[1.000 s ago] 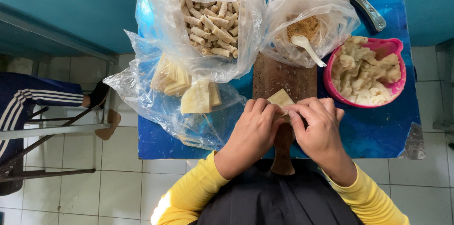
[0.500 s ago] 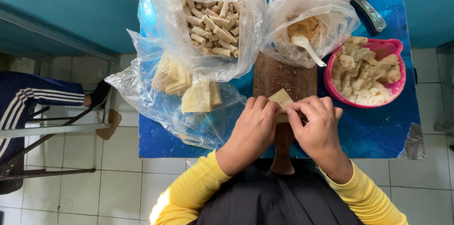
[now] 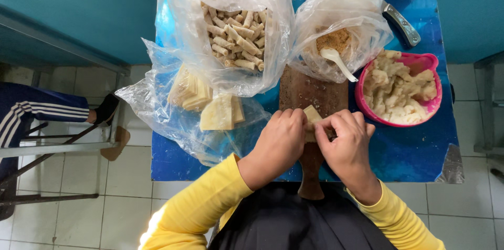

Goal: The person sits at a small table and assembles filled snacks by hand. They take triangular dough wrappers, spoon brown powder onto a wrapper, add filling from a pink bowl, fold the wrapper closed, and set the finished piece aside, repeating the cycle.

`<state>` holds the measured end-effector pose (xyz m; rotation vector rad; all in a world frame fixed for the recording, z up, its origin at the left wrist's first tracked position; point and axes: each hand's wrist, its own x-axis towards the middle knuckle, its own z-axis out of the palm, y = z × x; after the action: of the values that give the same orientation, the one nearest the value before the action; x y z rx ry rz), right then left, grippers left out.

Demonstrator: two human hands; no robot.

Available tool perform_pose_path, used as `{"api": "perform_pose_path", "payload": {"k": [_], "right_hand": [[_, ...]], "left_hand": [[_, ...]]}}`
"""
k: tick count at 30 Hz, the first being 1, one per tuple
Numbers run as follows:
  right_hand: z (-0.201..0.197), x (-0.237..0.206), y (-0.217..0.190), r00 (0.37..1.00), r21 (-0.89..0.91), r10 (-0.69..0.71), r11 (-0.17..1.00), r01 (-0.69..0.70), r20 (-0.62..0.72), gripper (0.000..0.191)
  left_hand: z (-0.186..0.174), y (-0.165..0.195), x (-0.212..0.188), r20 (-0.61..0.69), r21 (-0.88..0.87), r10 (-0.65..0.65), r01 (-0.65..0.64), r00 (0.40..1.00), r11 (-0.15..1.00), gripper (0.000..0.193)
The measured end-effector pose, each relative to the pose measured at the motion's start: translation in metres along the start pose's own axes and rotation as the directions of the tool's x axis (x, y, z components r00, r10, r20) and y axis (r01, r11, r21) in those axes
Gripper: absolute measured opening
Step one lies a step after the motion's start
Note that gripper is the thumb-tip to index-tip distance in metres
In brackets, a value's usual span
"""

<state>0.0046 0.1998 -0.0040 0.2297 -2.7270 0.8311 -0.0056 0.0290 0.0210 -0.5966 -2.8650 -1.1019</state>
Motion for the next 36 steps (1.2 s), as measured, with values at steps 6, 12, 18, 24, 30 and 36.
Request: {"api": "perform_pose_path", "payload": {"k": [6,12,18,24,30,36], "right_hand": [[-0.009,0.003,-0.005,0.998,0.060,-0.063,0.996,0.064,-0.026,0.019],[-0.016,0.006,-0.022,0.984,-0.078,-0.168,0.982,0.172,0.054,0.026],[-0.023,0.011,-0.031,0.978,-0.084,-0.164,0.981,0.175,0.127,0.026],[-0.013,0.016,-0.029,0.992,-0.062,-0.072,0.995,0.079,0.106,0.015],[-0.007,0.027,-0.009,0.978,0.014,0.033,0.999,-0.036,0.208,0.007],[-0.007,0.023,-0.012,0.989,0.000,-0.056,0.998,0.056,0.139,0.012]], "left_hand": [[-0.013,-0.014,0.011,0.031,-0.063,0.157,-0.154,0.987,0.986,0.014],[-0.024,-0.022,0.013,0.183,0.017,0.286,-0.294,0.941,0.956,0.023],[-0.024,-0.029,0.016,0.165,0.007,0.307,-0.313,0.937,0.950,0.017],[-0.022,-0.038,0.016,0.161,0.005,0.324,-0.329,0.932,0.944,0.020],[-0.016,-0.048,0.027,0.062,-0.334,0.159,-0.130,0.985,0.934,0.012],[-0.017,-0.046,0.025,0.085,-0.189,0.272,-0.252,0.959,0.949,0.018]]}}
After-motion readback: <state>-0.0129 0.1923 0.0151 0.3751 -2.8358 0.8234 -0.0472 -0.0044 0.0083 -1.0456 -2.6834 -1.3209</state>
